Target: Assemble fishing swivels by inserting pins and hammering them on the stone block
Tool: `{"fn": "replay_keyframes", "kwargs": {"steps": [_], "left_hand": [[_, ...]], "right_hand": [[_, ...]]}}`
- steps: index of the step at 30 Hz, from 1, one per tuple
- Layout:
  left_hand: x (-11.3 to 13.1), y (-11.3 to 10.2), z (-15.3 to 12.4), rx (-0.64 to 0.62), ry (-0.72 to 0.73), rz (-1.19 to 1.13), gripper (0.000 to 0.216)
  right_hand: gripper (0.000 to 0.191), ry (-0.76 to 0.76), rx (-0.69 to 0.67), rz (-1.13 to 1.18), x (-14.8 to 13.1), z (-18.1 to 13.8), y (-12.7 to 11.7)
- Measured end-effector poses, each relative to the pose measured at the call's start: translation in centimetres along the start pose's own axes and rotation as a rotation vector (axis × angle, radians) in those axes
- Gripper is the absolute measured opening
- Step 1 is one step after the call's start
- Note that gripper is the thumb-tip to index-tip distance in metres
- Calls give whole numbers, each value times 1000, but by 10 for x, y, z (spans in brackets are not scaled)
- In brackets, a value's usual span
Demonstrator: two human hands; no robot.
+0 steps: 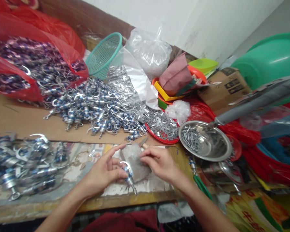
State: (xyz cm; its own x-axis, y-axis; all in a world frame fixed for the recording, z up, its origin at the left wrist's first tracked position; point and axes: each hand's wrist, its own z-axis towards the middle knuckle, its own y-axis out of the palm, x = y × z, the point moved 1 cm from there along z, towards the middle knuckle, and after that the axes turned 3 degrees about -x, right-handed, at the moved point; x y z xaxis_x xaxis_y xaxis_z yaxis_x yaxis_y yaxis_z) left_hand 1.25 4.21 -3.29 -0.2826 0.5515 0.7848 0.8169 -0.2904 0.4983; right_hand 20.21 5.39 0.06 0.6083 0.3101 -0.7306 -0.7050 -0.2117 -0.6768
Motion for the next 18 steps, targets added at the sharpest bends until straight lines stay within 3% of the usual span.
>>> {"fn": "replay_keyframes", "kwargs": {"steps": [3, 8, 18], "left_hand": [[0, 0, 0, -13, 29, 9, 87], [-3, -1, -1, -20, 47, 6, 85], [-6, -3, -1, 11, 24, 16, 80]], "right_hand": [[14, -46, -165, -11, -26, -3, 17], [14, -41, -321, -77, -30, 8, 18], [17, -135, -261, -423, -32, -23, 10]]}}
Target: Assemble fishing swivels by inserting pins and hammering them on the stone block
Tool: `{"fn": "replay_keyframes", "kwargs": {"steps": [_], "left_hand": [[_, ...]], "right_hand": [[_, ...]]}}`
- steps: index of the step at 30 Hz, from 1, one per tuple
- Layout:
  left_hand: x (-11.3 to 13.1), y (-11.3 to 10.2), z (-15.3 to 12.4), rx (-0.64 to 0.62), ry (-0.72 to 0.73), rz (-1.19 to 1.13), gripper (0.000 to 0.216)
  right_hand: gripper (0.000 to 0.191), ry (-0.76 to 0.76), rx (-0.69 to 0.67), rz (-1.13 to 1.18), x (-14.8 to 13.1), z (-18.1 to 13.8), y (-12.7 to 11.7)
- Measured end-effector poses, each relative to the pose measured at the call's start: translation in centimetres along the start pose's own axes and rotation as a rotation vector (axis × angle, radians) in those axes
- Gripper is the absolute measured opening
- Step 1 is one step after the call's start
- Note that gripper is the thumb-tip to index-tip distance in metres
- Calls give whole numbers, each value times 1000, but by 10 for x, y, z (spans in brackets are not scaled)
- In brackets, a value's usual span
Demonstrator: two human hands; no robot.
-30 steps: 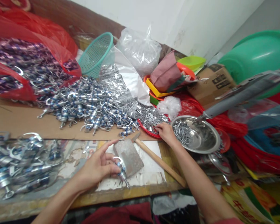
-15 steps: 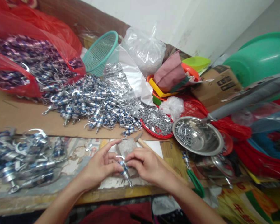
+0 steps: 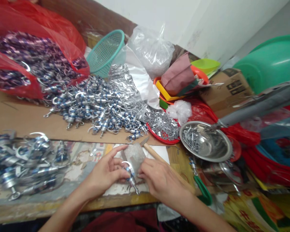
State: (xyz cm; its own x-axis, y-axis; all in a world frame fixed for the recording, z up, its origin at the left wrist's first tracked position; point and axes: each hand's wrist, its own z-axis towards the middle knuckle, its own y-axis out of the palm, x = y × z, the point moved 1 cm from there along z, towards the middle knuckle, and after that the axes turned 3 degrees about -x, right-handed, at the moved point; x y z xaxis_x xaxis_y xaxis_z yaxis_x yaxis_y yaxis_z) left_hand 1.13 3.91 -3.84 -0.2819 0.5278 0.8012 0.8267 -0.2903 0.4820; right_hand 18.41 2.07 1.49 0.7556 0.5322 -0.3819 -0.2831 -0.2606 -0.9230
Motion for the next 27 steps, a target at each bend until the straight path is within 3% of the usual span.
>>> {"fn": "replay_keyframes", "kwargs": {"steps": [7, 14, 18, 22, 24, 27], "left_hand": [[2, 1, -1, -4, 11, -2, 78], [2, 1, 0, 46, 7, -1, 79], [2, 1, 0, 44, 3, -5, 78], [3, 3, 0, 40, 6, -15, 79], [4, 4, 0, 43, -3, -16, 80], [4, 4, -1, 53, -18, -7, 82]], "right_hand": [[19, 216, 238, 448, -13, 5, 10], [20, 255, 301, 182, -25, 12, 37], [20, 285, 249, 184, -26, 15, 37], [18, 279, 283, 215, -26, 14, 36], [17, 289, 353, 302, -17, 8, 34], [18, 395, 574, 301, 14, -6, 29]]}}
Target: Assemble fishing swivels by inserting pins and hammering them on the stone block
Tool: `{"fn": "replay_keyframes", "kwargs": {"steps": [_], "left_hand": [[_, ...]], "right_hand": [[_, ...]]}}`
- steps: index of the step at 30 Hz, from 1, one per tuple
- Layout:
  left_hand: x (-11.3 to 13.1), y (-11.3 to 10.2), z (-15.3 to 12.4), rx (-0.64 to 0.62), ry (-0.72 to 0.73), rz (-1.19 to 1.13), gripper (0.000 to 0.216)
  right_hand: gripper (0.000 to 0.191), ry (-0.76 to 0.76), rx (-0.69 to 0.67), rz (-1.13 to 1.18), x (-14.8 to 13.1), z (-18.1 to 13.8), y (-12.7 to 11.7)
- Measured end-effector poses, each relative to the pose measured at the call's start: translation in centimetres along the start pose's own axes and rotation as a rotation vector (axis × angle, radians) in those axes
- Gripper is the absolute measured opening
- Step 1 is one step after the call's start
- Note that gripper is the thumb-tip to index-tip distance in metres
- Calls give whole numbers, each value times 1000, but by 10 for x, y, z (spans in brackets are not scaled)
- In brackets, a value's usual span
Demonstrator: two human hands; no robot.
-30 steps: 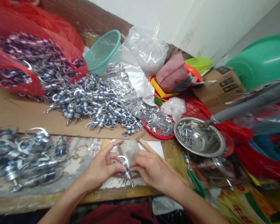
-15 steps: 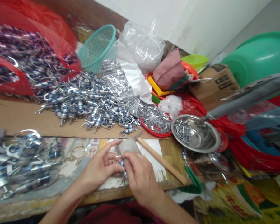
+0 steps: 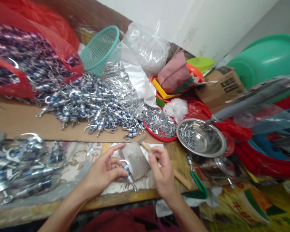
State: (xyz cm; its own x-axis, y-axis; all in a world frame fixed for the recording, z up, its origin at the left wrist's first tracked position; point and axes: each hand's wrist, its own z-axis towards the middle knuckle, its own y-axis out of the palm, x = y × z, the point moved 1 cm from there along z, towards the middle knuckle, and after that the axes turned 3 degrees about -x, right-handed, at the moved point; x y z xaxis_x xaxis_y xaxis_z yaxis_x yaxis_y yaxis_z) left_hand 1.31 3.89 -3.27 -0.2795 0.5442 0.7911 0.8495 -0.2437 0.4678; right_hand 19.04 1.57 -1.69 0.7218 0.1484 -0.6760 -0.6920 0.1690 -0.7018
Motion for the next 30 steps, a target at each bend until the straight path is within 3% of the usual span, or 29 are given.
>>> {"fn": "replay_keyframes", "kwargs": {"steps": [2, 5, 7, 10, 15, 18, 22, 27, 30], "left_hand": [[-1, -1, 0, 0, 4, 13, 82], [-2, -2, 0, -3, 15, 22, 81], [-3, -3, 1, -3, 19, 22, 80], [-3, -3, 1, -6, 22, 23, 79], [-3, -1, 2, 20, 21, 20, 81], [-2, 0, 1, 26, 32, 22, 82], [-1, 0, 0, 31, 48, 37, 85], [-3, -1, 2, 33, 50, 44, 85], [-3, -2, 0, 53, 40, 98, 81]], "right_hand": [[22, 20, 21, -167, 24, 5, -11], [25, 52, -242, -352, 52, 8, -18], [20, 96, -319, -336, 59, 6, -22], [20, 92, -221, -235, 51, -5, -35], [50, -216, -166, -135, 14, -32, -62], [62, -345, -174, -197, 1, -43, -64], [55, -293, -360, -331, 0, -49, -53], [49, -263, -310, -257, 3, -51, -48], [42, -150, -297, -148, 17, -41, -41]]}}
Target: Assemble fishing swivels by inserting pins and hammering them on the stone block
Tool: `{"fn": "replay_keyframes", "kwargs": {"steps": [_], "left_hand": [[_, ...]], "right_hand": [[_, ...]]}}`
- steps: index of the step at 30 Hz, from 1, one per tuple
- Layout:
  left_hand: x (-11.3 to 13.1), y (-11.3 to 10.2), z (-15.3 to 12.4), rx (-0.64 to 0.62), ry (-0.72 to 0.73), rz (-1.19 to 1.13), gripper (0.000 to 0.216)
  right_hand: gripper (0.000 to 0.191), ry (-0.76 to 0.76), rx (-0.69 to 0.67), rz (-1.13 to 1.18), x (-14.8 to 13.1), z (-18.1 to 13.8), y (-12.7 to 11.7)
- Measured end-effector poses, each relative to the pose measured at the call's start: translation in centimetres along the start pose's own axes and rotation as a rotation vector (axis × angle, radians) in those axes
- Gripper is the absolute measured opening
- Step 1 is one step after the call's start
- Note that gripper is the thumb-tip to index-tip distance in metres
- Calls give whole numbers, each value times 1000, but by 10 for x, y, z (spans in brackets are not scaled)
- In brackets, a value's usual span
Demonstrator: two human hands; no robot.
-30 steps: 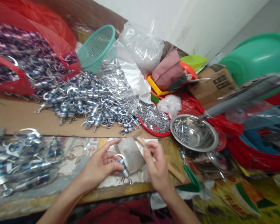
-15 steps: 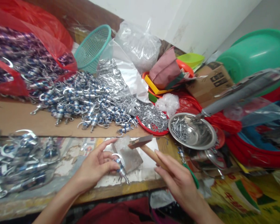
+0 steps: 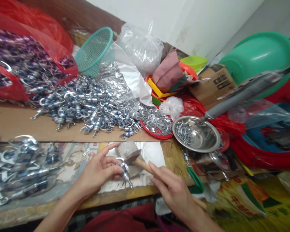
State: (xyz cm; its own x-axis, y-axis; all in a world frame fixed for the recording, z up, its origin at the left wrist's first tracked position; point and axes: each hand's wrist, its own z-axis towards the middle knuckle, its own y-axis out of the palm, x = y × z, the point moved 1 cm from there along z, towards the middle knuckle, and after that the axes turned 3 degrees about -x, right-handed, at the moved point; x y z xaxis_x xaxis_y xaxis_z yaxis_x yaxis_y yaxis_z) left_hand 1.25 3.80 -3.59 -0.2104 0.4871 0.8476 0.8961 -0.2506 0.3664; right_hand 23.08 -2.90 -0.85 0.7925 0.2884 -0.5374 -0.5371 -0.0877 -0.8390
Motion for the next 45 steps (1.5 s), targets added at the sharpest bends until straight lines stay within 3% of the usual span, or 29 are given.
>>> {"fn": "replay_keyframes", "kwargs": {"steps": [3, 5, 7, 13, 16, 19, 22, 26, 30, 32, 37, 40, 45], "left_hand": [[2, -3, -3, 56, 23, 199, 48], [3, -6, -4, 123, 80, 356, 20], [5, -7, -5, 174, 183, 469, 6], [7, 2, -3, 222, 481, 602, 6], [8, 5, -4, 213, 513, 644, 8], [8, 6, -6, 194, 515, 670, 12], [8, 5, -8, 181, 522, 691, 16], [7, 5, -8, 208, 514, 711, 21], [5, 4, -8, 255, 533, 708, 27], [4, 3, -8, 267, 547, 695, 29], [3, 2, -9, 273, 584, 669, 29], [5, 4, -11, 207, 618, 630, 21], [9, 5, -17, 199, 515, 516, 10]], "right_hand": [[41, 116, 129, 100, 24, 22, 6], [38, 139, 105, 64, 38, 42, 9], [30, 154, 53, -61, 50, 61, 8], [26, 359, 160, -338, 83, 115, -16], [19, 416, 117, -373, 97, 137, -23], [25, 402, 104, -347, 100, 148, -28], [28, 332, 126, -259, 87, 144, -30], [21, 201, 112, -47, 39, 115, -11], [14, -105, 78, 489, -13, 83, 16], [18, -179, 62, 622, -26, 75, 24], [20, -179, 56, 720, -28, 72, 30], [19, -215, 87, 748, -29, 70, 31], [32, -345, 255, 499, -30, 56, 28]]}}
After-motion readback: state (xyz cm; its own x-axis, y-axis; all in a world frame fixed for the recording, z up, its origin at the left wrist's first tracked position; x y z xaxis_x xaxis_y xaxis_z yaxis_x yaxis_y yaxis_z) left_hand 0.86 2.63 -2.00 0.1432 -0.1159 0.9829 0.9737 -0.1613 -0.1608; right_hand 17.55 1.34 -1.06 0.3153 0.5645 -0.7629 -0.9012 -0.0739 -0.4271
